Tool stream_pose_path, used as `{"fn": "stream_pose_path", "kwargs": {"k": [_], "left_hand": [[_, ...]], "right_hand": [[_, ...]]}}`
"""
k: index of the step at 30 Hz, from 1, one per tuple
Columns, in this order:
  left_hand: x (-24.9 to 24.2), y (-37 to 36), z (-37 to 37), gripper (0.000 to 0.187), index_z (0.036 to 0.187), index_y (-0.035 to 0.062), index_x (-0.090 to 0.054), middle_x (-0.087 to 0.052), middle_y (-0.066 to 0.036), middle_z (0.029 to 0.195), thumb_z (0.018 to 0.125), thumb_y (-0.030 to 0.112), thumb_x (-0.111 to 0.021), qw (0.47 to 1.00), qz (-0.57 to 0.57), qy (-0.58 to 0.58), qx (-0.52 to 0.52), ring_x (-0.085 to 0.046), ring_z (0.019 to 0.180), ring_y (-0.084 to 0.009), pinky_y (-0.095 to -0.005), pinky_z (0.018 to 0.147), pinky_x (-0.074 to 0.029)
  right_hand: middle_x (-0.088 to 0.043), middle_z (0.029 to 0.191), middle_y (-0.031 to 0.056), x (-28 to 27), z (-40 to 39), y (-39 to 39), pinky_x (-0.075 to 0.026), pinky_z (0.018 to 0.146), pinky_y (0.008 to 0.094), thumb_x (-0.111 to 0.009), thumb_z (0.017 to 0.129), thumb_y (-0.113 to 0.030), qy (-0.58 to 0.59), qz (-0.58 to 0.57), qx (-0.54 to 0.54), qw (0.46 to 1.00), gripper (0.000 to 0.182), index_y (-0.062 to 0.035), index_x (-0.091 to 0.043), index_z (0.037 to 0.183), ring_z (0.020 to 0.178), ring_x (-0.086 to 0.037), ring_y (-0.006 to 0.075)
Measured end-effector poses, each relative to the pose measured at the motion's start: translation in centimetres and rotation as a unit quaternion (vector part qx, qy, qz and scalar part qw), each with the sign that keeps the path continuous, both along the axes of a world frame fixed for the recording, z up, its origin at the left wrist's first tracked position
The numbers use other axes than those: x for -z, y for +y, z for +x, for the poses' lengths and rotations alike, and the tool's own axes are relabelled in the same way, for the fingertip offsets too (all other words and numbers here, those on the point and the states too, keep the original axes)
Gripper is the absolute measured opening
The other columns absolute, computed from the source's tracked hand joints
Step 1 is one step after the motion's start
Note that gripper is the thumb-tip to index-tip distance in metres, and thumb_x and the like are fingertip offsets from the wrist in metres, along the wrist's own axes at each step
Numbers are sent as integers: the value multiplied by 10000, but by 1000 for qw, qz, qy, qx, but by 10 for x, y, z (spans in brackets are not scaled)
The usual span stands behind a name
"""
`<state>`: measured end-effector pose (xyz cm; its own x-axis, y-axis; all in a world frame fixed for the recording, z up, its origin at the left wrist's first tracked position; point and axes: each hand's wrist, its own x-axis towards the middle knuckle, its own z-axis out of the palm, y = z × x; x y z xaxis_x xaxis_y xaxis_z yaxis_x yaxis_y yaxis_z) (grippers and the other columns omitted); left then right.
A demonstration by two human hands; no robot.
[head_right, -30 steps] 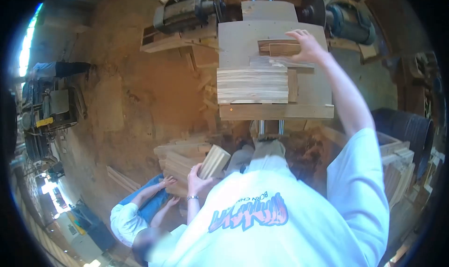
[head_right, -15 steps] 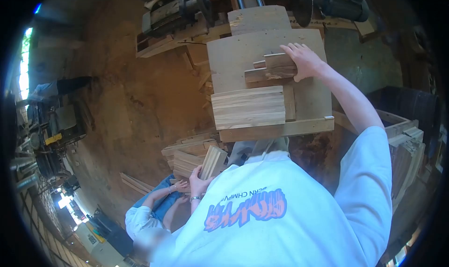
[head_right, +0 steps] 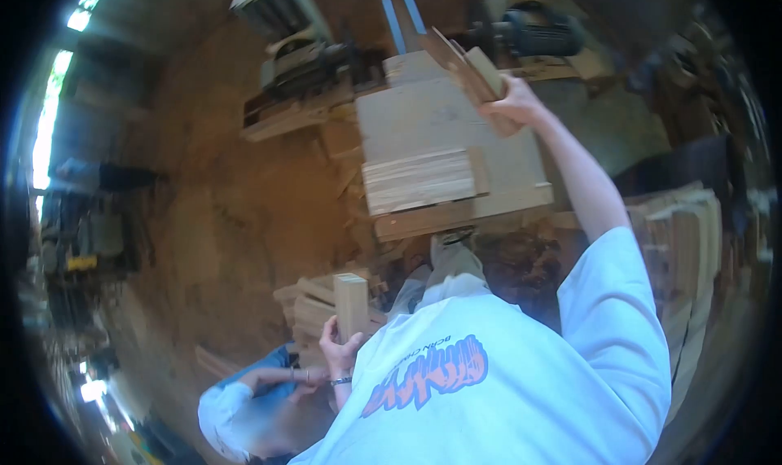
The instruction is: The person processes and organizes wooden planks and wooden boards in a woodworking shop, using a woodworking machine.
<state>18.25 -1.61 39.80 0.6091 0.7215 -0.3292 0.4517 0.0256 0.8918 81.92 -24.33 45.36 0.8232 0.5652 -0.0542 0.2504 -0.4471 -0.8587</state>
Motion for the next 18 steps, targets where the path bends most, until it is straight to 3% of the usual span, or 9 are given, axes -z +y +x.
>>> {"fn": "stream_pose_path", "kwargs": {"k": [2,4,6,7,10,11,14,15,18], "left_hand": [[7,6,30,748,1385,-41,-534,-667,-138,1186,690,54,-795,992,-45,-116,22,-660,1096,-230,-376,1010,-514],[-25,-2,90,721,1403,-29,-494,-661,-152,1184,713,46,-689,980,-115,-150,58,-678,1070,-255,-390,947,-561],[-71,-24,144,693,1387,-27,-497,-661,-164,1181,722,79,-659,960,-200,-169,97,-694,1049,-276,-393,895,-592],[-75,-34,162,688,1346,-52,-509,-680,-157,1186,730,143,-745,919,-303,-220,126,-712,1020,-282,-405,880,-604],[-92,-89,223,752,1373,-63,-491,-687,-168,1193,735,211,-778,854,-394,-242,237,-717,1028,-288,-400,861,-605],[-99,-104,248,804,1386,-77,-476,-673,-158,1228,758,293,-814,873,-368,-158,279,-693,1090,-273,-378,898,-586],[-96,-195,303,805,1403,-60,-475,-645,-152,1279,798,348,-816,836,-332,-131,416,-652,1164,-247,-363,968,-545],[-97,-226,313,781,1411,-51,-475,-638,-144,1289,828,363,-791,828,-334,-110,436,-644,1172,-239,-362,984,-532],[-91,-324,341,697,1430,-16,-479,-624,-126,1320,915,402,-690,800,-366,-43,473,-620,1203,-236,-381,1028,-501]], "right_hand": [[-717,1082,68,-37,-59,-20,-540,915,352,-895,695,-178,134,122,44,982,608,-25,-669,1238,991,-670,177],[-658,1072,21,-62,-131,-43,-531,878,339,-859,736,-136,199,181,99,958,621,-65,-585,1289,964,-631,151],[-646,1181,60,-24,-191,-69,-516,942,343,-817,788,-201,273,266,106,918,680,-34,-530,1381,1058,-623,173],[-639,1233,86,-22,-227,-78,-503,987,350,-790,822,-272,295,266,112,911,718,-24,-496,1429,1120,-613,189],[-585,1323,110,18,-290,-103,-452,1049,349,-750,826,-233,362,380,132,841,781,-7,-424,1499,1214,-565,199],[-571,1374,108,19,-289,-117,-451,1075,366,-731,844,-224,437,394,114,801,793,-29,-387,1531,1250,-565,202],[-514,1468,121,9,-301,-179,-470,1096,397,-679,930,-251,436,522,146,718,787,-32,-295,1582,1314,-552,228],[-423,1557,141,10,-303,-206,-393,1175,409,-712,937,-311,340,533,142,762,887,-32,-213,1616,1413,-456,234],[-290,1629,153,-3,-297,-299,-278,1235,392,-767,918,-371,156,438,179,867,982,-30,-178,1625,1519,-278,232]]}}
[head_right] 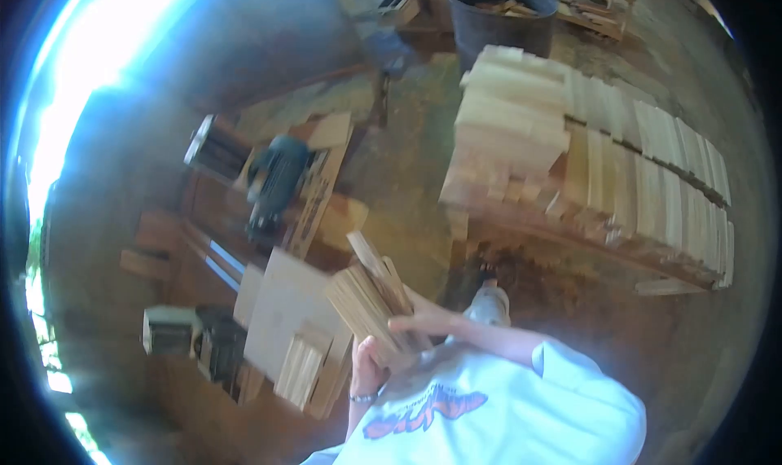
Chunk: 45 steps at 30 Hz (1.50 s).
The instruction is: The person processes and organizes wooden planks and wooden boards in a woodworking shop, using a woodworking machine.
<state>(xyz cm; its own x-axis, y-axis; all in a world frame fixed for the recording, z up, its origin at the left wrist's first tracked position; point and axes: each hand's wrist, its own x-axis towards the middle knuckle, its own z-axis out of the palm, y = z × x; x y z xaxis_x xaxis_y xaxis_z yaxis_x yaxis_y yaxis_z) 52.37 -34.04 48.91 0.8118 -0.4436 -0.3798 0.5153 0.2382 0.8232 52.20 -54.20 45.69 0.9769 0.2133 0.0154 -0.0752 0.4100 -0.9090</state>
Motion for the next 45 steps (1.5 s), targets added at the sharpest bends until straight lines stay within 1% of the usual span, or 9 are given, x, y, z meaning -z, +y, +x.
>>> {"fn": "stream_pose_path", "kwargs": {"k": [9,12,13,18,23,27,32,39,45], "left_hand": [[-242,-428,255,633,1533,40,-407,-555,-104,1431,1086,488,-429,940,-17,-196,280,-528,1329,-228,-457,1087,-463],[-294,-522,331,822,1524,-78,-309,-390,-356,1504,1060,599,-351,981,-53,-170,78,-422,1410,-444,-592,1152,-377],[-296,-513,330,819,1533,-76,-305,-397,-349,1512,1060,590,-358,963,-155,-179,125,-450,1393,-437,-577,1149,-388],[-179,-339,259,518,1362,-39,-600,-736,-163,1147,1036,362,-625,895,-143,-332,261,-728,981,-233,-392,898,-588],[-17,-142,112,330,1249,-42,-668,-749,-113,1069,963,117,-717,951,251,-181,-2,-717,968,-165,-309,866,-585],[-18,-5,21,270,1137,12,-731,-761,-115,1010,923,175,-760,881,407,-188,-148,-733,938,-188,-349,846,-583],[-47,160,-27,466,1192,79,-678,-688,-158,1125,810,312,-809,637,725,-209,-156,-643,1109,-352,-446,944,-547],[27,306,-31,1311,1598,200,-306,-379,-166,1594,496,393,-990,652,728,-164,-133,-316,1496,-376,-507,1224,-313],[75,320,46,1467,1624,195,-198,-281,-181,1661,392,287,-988,626,724,-250,148,-237,1535,-432,-560,1255,-200]], "right_hand": [[-477,1550,186,-198,170,-374,-371,1180,443,-653,926,-602,68,-7,382,922,897,-7,-406,1551,1439,-453,279],[-544,1371,179,-245,236,-524,-471,1032,421,-657,840,-742,187,-41,568,800,966,9,-496,1426,1263,-544,265],[-672,1162,116,-243,236,-548,-521,931,359,-683,831,-732,151,-99,657,732,876,-9,-588,1315,1083,-648,193],[-664,1053,28,-156,86,-414,-503,838,331,-569,1047,-448,-95,-44,440,892,414,-90,-628,1247,954,-621,138],[-672,963,59,-15,13,-220,-535,819,390,-557,1056,-362,177,257,290,905,294,-88,-645,1116,887,-645,224],[-675,987,41,-57,29,-145,-541,806,316,-620,1010,-259,226,-131,-44,964,254,-67,-650,1173,896,-646,139],[-655,1081,5,-39,109,-98,-494,835,264,-624,1034,-291,81,-368,-159,913,300,-83,-654,1248,943,-608,89],[-664,1158,37,-85,128,47,-487,952,268,-669,991,-187,-36,-331,-186,924,336,-53,-622,1295,1053,-624,123],[-703,1189,116,-70,64,74,-543,956,376,-780,899,-277,-59,-384,-382,839,525,-65,-608,1347,1097,-672,217]]}}
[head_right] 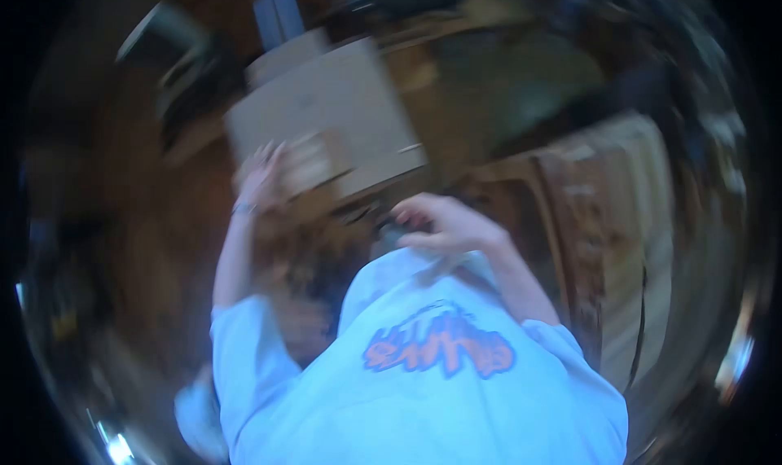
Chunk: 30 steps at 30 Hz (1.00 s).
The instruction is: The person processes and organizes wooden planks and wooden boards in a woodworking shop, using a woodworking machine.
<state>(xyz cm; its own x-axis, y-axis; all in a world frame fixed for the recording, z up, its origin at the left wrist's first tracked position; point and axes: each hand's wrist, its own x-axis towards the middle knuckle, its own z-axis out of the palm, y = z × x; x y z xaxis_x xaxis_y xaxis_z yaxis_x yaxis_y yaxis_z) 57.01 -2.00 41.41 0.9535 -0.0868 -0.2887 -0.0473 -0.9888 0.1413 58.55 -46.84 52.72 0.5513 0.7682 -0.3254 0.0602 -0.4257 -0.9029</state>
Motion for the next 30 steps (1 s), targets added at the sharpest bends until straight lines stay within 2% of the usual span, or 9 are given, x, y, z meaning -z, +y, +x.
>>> {"fn": "stream_pose_path", "kwargs": {"k": [3,8,13,16,19,22,24,26,30], "left_hand": [[-27,-32,17,1424,1614,137,-203,-413,-218,1551,413,237,-960,998,30,52,-8,-336,1465,-420,-556,1197,-299],[-8,0,31,1406,1634,114,-82,-356,-286,1553,478,304,-859,996,15,53,-74,-321,1463,-480,-650,1195,-249],[-43,-27,39,1302,1632,90,-155,-353,-258,1563,530,224,-835,952,-225,-92,-188,-313,1482,-431,-558,1228,-250],[-82,-140,48,1273,1615,50,-193,-373,-207,1534,538,205,-853,833,-494,-51,-242,-362,1442,-353,-470,1189,-345],[-87,-273,57,1185,1543,-28,-305,-466,-172,1437,569,278,-906,721,-673,-16,-164,-484,1317,-317,-441,1072,-463],[-114,-431,67,1027,1522,-21,-349,-498,-192,1435,681,297,-847,648,-753,56,-103,-537,1289,-375,-499,1075,-487],[-137,-524,90,999,1504,-31,-373,-505,-195,1434,679,281,-844,639,-766,54,-43,-543,1292,-370,-506,1069,-495],[-161,-602,108,1060,1496,-34,-391,-499,-184,1442,657,380,-888,654,-755,38,-8,-528,1310,-357,-497,1084,-471],[-225,-742,152,1235,1489,-35,-457,-456,-150,1495,573,651,-922,670,-732,29,125,-427,1413,-320,-472,1161,-348]], "right_hand": [[-704,1199,109,11,-28,-50,-544,943,367,-770,917,-373,12,-53,120,991,576,-63,-602,1373,1102,-672,210],[-698,1205,106,47,-68,-148,-544,962,366,-793,906,-314,38,-5,395,918,571,-56,-592,1373,1099,-672,204],[-651,1306,130,41,-68,-182,-518,1043,367,-809,895,-331,102,102,421,896,637,-52,-562,1411,1186,-642,228],[-559,1448,175,41,-26,-159,-445,1134,415,-847,821,-460,30,125,328,936,832,-21,-525,1450,1310,-557,291],[-443,1511,224,23,20,-139,-360,1179,436,-892,705,-549,-113,121,225,960,1116,48,-397,1507,1389,-448,326],[-459,1405,207,-9,46,-186,-362,1144,422,-928,636,-501,-206,283,302,887,1262,62,-266,1550,1337,-454,299],[-465,1305,156,-35,60,-267,-375,1105,424,-947,574,-463,-193,339,356,849,1286,57,-265,1531,1284,-461,279],[-406,1390,260,-78,61,-356,-320,1184,411,-932,551,-479,-194,256,380,867,1386,81,-187,1576,1374,-395,378],[-495,1424,204,-138,80,-524,-382,1134,394,-896,549,-423,-157,203,414,873,1271,-6,-290,1586,1336,-475,295]]}}
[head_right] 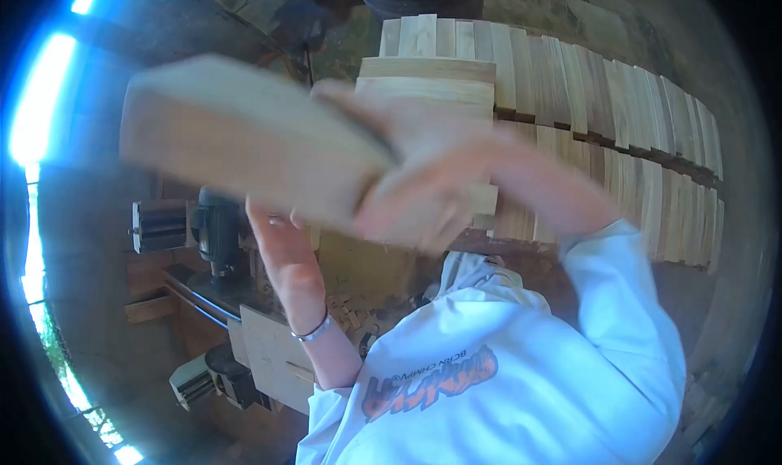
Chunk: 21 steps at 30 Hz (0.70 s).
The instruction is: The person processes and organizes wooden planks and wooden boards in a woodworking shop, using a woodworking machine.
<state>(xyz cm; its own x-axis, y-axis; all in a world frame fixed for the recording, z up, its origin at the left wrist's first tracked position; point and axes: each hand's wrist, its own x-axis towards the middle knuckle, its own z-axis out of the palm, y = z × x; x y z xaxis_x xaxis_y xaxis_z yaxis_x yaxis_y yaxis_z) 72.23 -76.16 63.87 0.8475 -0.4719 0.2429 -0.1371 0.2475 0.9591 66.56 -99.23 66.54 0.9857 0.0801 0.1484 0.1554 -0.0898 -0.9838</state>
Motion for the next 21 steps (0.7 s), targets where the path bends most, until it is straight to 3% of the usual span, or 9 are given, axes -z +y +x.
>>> {"fn": "stream_pose_path", "kwargs": {"k": [2,4,5,8,12,14,17,18,21], "left_hand": [[18,-21,9,1143,1509,48,-468,-452,-151,1520,596,562,-924,959,165,-214,82,-425,1427,-348,-515,1197,-297],[39,-42,0,989,1487,134,-509,-459,-139,1543,642,443,-920,869,324,-349,137,-409,1452,-366,-567,1217,-263],[49,-50,-9,902,1465,178,-537,-466,-130,1554,670,376,-916,811,408,-388,159,-397,1467,-373,-594,1224,-250],[85,-65,-13,659,1328,150,-648,-564,-76,1457,715,255,-866,774,420,-417,225,-476,1400,-353,-576,1195,-321],[93,-74,-12,353,1133,132,-726,-680,-28,1255,786,128,-794,795,379,-423,213,-602,1238,-289,-505,1106,-451],[89,-79,-9,350,1122,138,-731,-687,-23,1244,779,122,-797,794,388,-414,218,-613,1224,-286,-502,1095,-463],[87,-79,-7,372,1135,125,-719,-675,-31,1254,771,92,-786,791,391,-402,244,-605,1228,-296,-506,1087,-463],[87,-81,-5,383,1144,118,-711,-666,-36,1262,769,78,-779,792,387,-401,249,-599,1233,-302,-509,1086,-460],[85,-83,-5,374,1127,116,-719,-675,-39,1256,761,74,-783,785,399,-399,254,-608,1223,-300,-500,1078,-471]], "right_hand": [[-543,1431,160,-3,12,-79,-427,1090,385,-866,550,-449,26,-44,34,998,1218,-55,-357,1584,1287,-537,249],[-512,1491,157,17,35,-166,-426,1111,386,-841,542,-437,82,-184,57,978,1232,-104,-329,1612,1313,-529,265],[-503,1501,164,35,42,-201,-420,1123,394,-806,553,-437,129,-192,64,971,1208,-98,-331,1610,1348,-506,270],[-505,1493,203,99,57,-269,-476,1073,367,-769,665,-401,238,-162,50,956,1087,-34,-341,1595,1311,-545,272],[-538,1463,171,157,68,-298,-472,1071,377,-761,684,-398,326,-70,7,943,1014,-33,-410,1563,1306,-548,263],[-570,1429,148,176,74,-293,-442,1109,387,-762,671,-375,352,-16,-40,935,989,-38,-447,1546,1310,-546,256],[-621,1360,139,165,81,-277,-479,1063,385,-775,712,-387,454,11,-12,891,920,-33,-487,1511,1239,-595,247],[-643,1325,135,171,87,-276,-511,1016,368,-761,761,-444,457,42,-46,887,816,-34,-558,1437,1186,-629,224],[-679,1249,116,159,99,-268,-533,964,337,-720,833,-474,395,-42,-81,914,674,-42,-627,1343,1114,-659,197]]}}
